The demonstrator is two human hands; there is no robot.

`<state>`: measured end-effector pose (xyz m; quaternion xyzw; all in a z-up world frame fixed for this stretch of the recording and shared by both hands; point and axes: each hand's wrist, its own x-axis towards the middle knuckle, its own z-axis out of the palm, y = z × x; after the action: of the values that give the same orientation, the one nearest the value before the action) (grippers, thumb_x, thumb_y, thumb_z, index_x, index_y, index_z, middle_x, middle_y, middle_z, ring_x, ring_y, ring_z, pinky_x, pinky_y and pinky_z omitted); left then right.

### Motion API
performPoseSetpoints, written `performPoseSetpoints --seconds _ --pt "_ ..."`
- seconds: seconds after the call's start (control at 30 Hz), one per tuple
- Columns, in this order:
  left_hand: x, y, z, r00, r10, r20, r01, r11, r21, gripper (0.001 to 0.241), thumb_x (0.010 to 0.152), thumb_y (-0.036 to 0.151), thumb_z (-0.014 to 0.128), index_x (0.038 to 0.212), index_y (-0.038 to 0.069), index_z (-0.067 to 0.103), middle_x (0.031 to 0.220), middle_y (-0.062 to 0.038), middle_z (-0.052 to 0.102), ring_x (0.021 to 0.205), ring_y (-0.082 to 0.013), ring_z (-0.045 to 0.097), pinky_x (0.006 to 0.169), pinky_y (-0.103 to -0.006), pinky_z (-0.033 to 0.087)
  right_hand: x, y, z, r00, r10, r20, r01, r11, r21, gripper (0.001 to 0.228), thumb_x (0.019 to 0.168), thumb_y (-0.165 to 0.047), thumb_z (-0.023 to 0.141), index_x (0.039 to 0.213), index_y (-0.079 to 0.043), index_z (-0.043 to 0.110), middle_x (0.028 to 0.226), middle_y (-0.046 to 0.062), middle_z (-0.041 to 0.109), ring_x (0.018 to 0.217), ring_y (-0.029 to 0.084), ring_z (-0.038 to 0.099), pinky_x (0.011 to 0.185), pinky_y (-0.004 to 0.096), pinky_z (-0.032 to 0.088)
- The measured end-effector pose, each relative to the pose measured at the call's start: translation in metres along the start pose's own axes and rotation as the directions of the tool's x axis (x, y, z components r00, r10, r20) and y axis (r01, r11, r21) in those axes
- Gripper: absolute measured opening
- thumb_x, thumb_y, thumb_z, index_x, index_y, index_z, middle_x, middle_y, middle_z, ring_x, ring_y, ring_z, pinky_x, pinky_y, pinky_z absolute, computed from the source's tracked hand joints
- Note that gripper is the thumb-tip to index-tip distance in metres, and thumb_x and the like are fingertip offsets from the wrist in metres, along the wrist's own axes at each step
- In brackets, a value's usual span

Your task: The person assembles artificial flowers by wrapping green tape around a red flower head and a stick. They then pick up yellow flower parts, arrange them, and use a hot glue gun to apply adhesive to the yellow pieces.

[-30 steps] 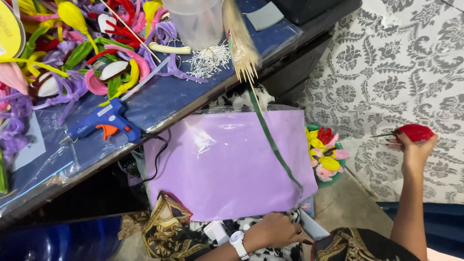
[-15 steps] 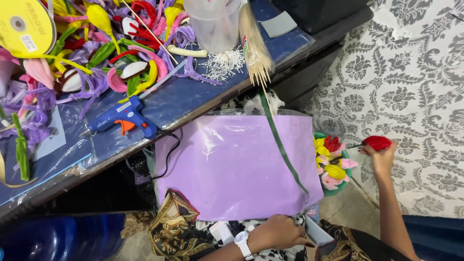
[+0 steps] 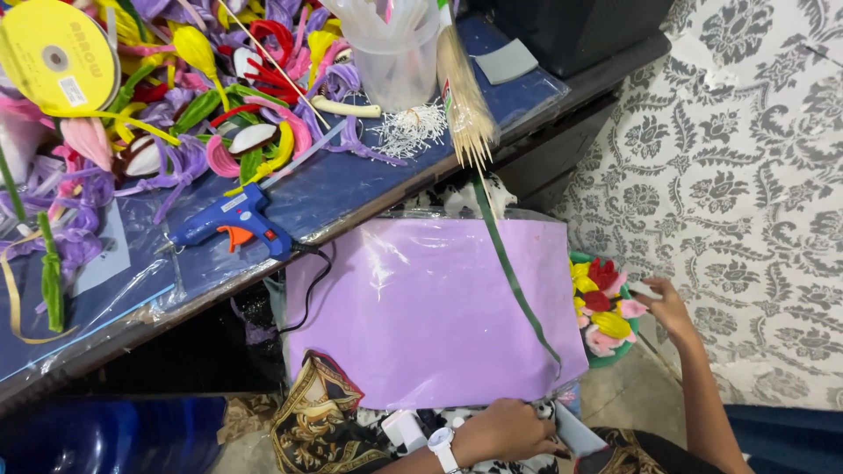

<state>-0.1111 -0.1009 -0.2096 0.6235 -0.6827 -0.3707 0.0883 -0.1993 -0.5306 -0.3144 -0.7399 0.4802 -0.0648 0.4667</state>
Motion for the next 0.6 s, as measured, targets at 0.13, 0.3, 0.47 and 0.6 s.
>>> performPoseSetpoints --seconds 0.13,0.3,0.47,0.6 --pt "0.000 0.001 -0.010 0.995 0.023 0.092 -0.021 1.000 -0.021 0.056 0.114 0.047 0.037 0.120 0.002 0.069 0.095 -0.018 0.077 0.086 -0.0395 0.074 0.066 -0.0519 0.056 0.002 -0.004 0.000 0.997 -0.015 0.070 0.015 1.000 0.001 0.048 0.099 -0.018 0.072 0.143 0.000 0.066 0.153 0.023 0.060 0.130 0.038 0.063 0.098 0.048 0.054" --pt "-0.038 0.032 -0.062 0.996 0.083 0.013 -0.081 0.990 -0.118 0.042 0.112 0.037 0.038 0.126 0.009 0.066 0.110 -0.023 0.077 0.101 -0.0424 0.075 0.081 -0.0545 0.057 -0.010 -0.050 0.002 0.983 -0.107 0.146 0.105 0.994 0.024 0.035 0.105 -0.013 0.063 0.137 -0.003 0.070 0.139 0.016 0.071 0.117 0.031 0.069 0.093 0.045 0.053" --pt "-0.061 0.027 -0.092 0.961 0.233 -0.151 -0.256 0.954 -0.155 0.046 0.111 0.046 0.039 0.135 0.015 0.064 0.131 -0.015 0.075 0.111 -0.0374 0.076 0.089 -0.0553 0.059 -0.061 -0.135 0.013 0.934 -0.304 0.187 0.306 0.952 0.019 0.029 0.110 -0.013 0.060 0.134 -0.005 0.074 0.136 0.014 0.074 0.125 0.030 0.071 0.108 0.043 0.056" --pt "-0.143 0.006 -0.146 0.737 0.284 -0.614 -0.397 0.916 -0.053 0.035 0.118 0.024 0.042 0.131 0.007 0.069 0.121 -0.011 0.078 0.107 -0.0259 0.080 0.090 -0.0338 0.070 -0.110 -0.183 0.032 0.829 -0.508 0.235 0.506 0.859 0.073 0.030 0.108 -0.005 0.057 0.132 -0.010 0.073 0.130 0.008 0.077 0.088 0.016 0.060 0.075 0.030 0.049"
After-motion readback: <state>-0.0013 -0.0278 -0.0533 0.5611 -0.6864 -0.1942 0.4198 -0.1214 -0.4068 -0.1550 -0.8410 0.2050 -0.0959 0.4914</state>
